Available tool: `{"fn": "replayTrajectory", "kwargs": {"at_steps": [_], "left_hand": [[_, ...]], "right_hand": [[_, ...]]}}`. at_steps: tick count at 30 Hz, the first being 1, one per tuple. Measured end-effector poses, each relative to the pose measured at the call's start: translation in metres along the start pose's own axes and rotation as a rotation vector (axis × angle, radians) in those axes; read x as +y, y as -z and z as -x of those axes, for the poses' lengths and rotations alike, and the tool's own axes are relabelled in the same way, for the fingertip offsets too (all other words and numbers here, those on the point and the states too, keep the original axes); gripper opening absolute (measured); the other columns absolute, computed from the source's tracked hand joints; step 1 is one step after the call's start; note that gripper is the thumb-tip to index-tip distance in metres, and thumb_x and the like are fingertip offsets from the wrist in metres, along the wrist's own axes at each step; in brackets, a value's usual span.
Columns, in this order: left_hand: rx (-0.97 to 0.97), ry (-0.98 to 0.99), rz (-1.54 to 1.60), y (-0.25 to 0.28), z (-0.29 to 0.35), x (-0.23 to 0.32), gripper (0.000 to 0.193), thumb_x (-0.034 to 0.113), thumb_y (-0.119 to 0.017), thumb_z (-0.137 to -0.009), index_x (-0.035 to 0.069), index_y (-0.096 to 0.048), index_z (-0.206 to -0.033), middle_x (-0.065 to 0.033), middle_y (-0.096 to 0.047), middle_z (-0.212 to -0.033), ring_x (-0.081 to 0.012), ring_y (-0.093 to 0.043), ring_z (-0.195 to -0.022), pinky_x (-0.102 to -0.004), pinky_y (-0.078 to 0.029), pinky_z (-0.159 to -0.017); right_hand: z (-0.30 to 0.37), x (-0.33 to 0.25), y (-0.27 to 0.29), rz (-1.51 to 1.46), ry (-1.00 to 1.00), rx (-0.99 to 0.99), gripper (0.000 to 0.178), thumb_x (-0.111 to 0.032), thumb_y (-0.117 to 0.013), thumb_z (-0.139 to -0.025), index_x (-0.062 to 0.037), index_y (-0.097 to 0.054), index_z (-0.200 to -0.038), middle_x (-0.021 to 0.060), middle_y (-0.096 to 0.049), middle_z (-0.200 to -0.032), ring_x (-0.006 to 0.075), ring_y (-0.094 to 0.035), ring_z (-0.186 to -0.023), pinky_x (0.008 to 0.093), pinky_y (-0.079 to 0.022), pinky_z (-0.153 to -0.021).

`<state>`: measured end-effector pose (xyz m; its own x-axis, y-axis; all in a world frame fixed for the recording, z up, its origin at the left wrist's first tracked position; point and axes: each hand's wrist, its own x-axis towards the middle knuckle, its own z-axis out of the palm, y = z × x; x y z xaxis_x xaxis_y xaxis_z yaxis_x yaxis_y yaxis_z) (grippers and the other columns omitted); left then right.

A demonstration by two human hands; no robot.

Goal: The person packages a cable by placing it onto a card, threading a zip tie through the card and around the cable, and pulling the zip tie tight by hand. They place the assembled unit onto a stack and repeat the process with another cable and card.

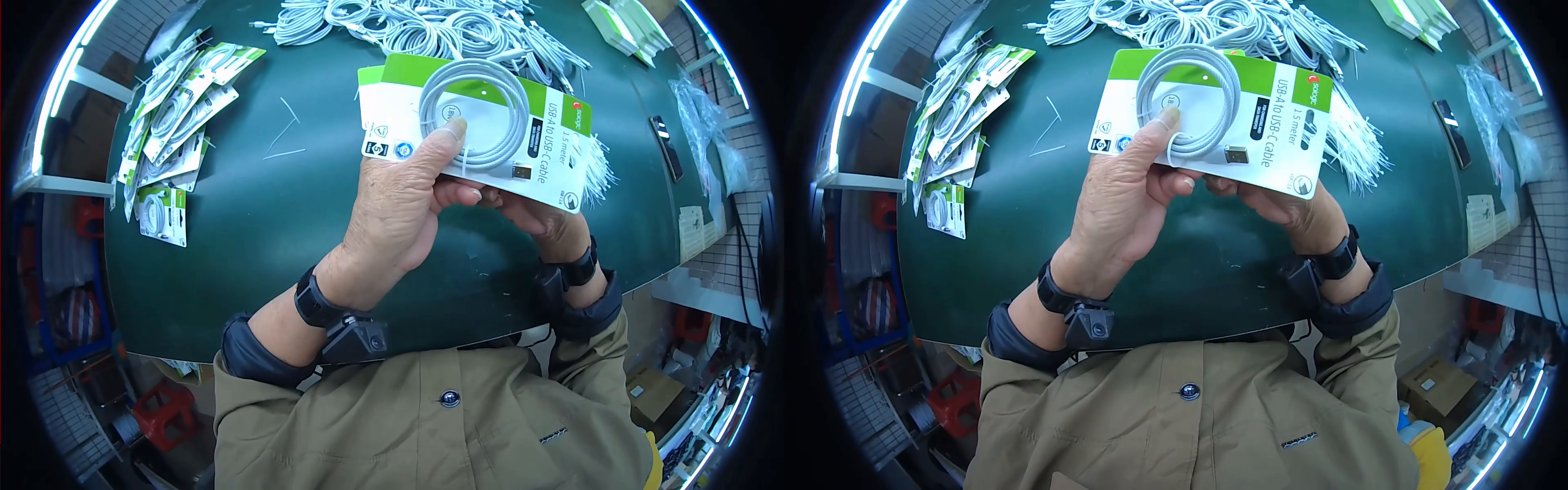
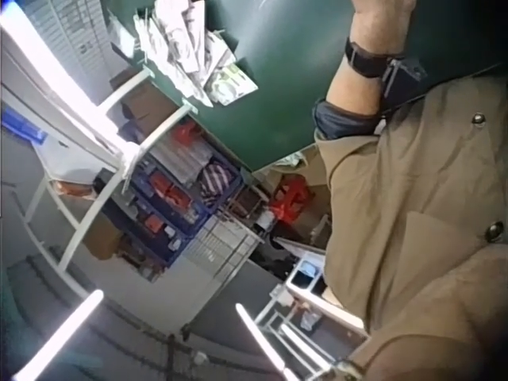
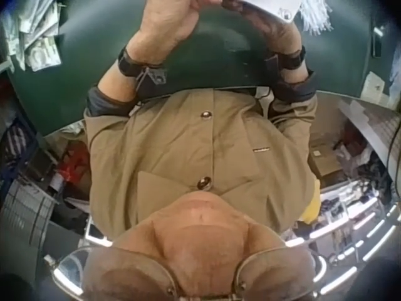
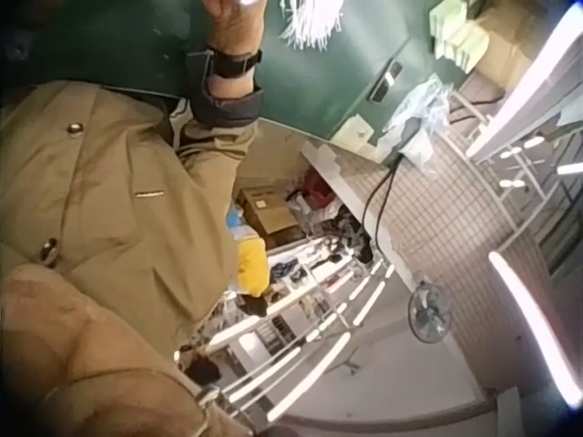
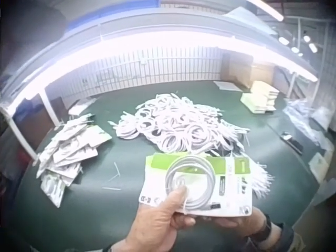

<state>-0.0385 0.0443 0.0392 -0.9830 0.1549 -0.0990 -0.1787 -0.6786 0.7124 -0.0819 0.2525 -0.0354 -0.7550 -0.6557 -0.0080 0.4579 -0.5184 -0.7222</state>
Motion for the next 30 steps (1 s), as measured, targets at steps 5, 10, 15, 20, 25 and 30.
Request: {"fn": "replayTrajectory", "kwargs": {"at_steps": [5, 10, 15, 20, 25, 30], "left_hand": [[-0.023, 0.035, 0.075, 0.003, -0.001, 0.000, 0.033, 0.021, -0.062, -0.105, -0.003, -0.056, -0.128, -0.0097, -0.072, -0.099, -0.0094, -0.069, -0.076, -0.0191, -0.057, -0.057], [-0.025, 0.042, 0.135, 0.009, -0.004, -0.001, 0.033, 0.012, -0.065, -0.102, -0.002, -0.055, -0.129, -0.0123, -0.071, -0.108, -0.0141, -0.071, -0.075, -0.0239, -0.061, -0.058], [-0.045, -0.001, 0.012, -0.001, -0.002, -0.002, 0.037, 0.013, -0.069, -0.099, -0.001, -0.055, -0.130, -0.0111, -0.070, -0.110, -0.0140, -0.072, -0.081, -0.0228, -0.060, -0.056], [-0.128, 0.037, -0.053, 0.007, -0.001, 0.000, 0.041, 0.014, -0.071, -0.097, 0.000, -0.054, -0.132, -0.0099, -0.071, -0.110, -0.0147, -0.072, -0.084, -0.0224, -0.059, -0.055], [-0.113, 0.038, -0.148, 0.005, 0.002, 0.004, 0.035, 0.014, -0.072, -0.097, 0.000, -0.059, -0.127, -0.0081, -0.071, -0.109, -0.0144, -0.072, -0.083, -0.0232, -0.058, -0.055], [-0.159, 0.007, -0.519, 0.024, 0.016, 0.012, 0.027, 0.011, -0.075, -0.093, 0.003, -0.067, -0.117, -0.0062, -0.070, -0.100, -0.0135, -0.068, -0.079, -0.0249, -0.056, -0.060]], "right_hand": [[-0.006, -0.006, -0.001, -0.028, -0.069, -0.045, 0.054, -0.051, -0.060, -0.099, -0.0035, -0.063, -0.124, 0.0119, -0.071, -0.106, 0.0209, -0.065, -0.083, 0.0331, -0.052, -0.075], [-0.007, -0.005, -0.001, 0.025, 0.027, -0.061, 0.058, -0.050, -0.065, -0.097, -0.0038, -0.059, -0.133, 0.0131, -0.070, -0.117, 0.0223, -0.068, -0.092, 0.0363, -0.055, -0.078], [0.041, 0.017, 0.067, 0.362, 0.022, 0.562, 0.064, -0.050, -0.067, -0.096, -0.0038, -0.057, -0.139, 0.0105, -0.070, -0.120, 0.0242, -0.069, -0.104, 0.0353, -0.059, -0.080], [0.050, -0.015, 0.029, 0.128, 0.058, 0.172, 0.073, -0.050, -0.071, -0.093, -0.0035, -0.051, -0.146, 0.0101, -0.070, -0.123, 0.0230, -0.072, -0.105, 0.0313, -0.061, -0.082], [0.039, -0.013, 0.037, 0.249, 0.151, -0.100, 0.072, -0.031, -0.073, -0.096, -0.0032, -0.040, -0.154, 0.0161, -0.058, -0.142, 0.0249, -0.066, -0.119, 0.0342, -0.057, -0.100], [-0.011, -0.029, -0.020, 0.639, 0.089, -0.018, 0.054, -0.028, -0.070, -0.100, -0.0010, -0.048, -0.142, 0.0168, -0.065, -0.126, 0.0223, -0.071, -0.104, 0.0301, -0.060, -0.084]]}}
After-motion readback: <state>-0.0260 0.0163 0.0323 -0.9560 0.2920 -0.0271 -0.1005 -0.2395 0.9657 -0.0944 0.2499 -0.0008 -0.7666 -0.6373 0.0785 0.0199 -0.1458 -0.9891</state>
